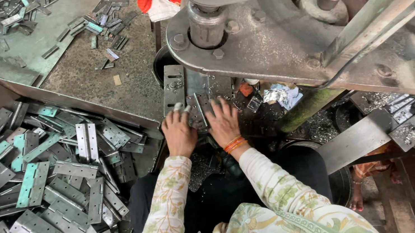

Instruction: The person sits on the floor and repeatedly places small metal brackets into a press machine. They use a foot pedal to activate the press, then remove the processed brackets and place them into a nearby metal bin.

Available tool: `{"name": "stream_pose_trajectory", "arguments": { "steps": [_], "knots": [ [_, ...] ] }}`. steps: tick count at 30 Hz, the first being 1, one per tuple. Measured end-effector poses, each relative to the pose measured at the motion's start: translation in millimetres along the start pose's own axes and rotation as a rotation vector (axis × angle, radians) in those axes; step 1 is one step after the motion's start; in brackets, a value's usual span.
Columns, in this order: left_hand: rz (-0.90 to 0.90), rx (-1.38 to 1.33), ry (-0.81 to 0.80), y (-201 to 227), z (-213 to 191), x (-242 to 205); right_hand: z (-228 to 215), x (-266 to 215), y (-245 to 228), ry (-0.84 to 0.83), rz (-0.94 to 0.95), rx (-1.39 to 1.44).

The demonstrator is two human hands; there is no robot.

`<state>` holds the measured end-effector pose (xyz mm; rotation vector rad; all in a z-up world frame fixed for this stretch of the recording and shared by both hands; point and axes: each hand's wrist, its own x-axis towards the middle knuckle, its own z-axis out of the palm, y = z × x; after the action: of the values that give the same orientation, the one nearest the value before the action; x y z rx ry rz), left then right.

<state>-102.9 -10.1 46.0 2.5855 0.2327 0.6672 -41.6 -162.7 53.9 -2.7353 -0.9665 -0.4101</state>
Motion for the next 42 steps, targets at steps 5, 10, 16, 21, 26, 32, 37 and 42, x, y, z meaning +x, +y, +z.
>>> {"name": "stream_pose_trajectory", "arguments": {
  "steps": [5,10,16,21,26,32,37,42],
  "knots": [
    [0.031,0.123,-0.209,7.8,18.7,-13.7,-0.2,-14.1,-3.7,0.08,-0.129,-0.074],
    [0.102,0.322,-0.259,-4.1,37.2,-7.3,-26.8,-53.7,-2.4,-0.133,0.083,0.142],
    [0.1,0.3,-0.286,-17.0,50.9,24.3,-34.1,-86.5,-15.6,-0.389,0.233,0.188],
    [0.089,0.282,-0.321,-20.1,51.0,30.3,5.9,-131.0,-11.6,-0.523,0.327,0.282],
    [0.076,0.245,-0.285,-20.7,52.4,31.0,51.6,-172.3,-7.5,-0.329,0.306,0.369],
    [0.12,0.3,-0.211,-21.1,51.5,15.6,48.2,-169.2,-3.1,-0.358,0.293,0.406],
    [0.083,0.283,-0.237,-19.9,57.4,21.8,13.2,-123.7,1.4,-0.492,0.287,0.332],
    [0.035,0.296,-0.23,-17.3,74.2,47.4,17.7,-114.3,6.0,-0.502,0.267,0.28]
  ]
}}
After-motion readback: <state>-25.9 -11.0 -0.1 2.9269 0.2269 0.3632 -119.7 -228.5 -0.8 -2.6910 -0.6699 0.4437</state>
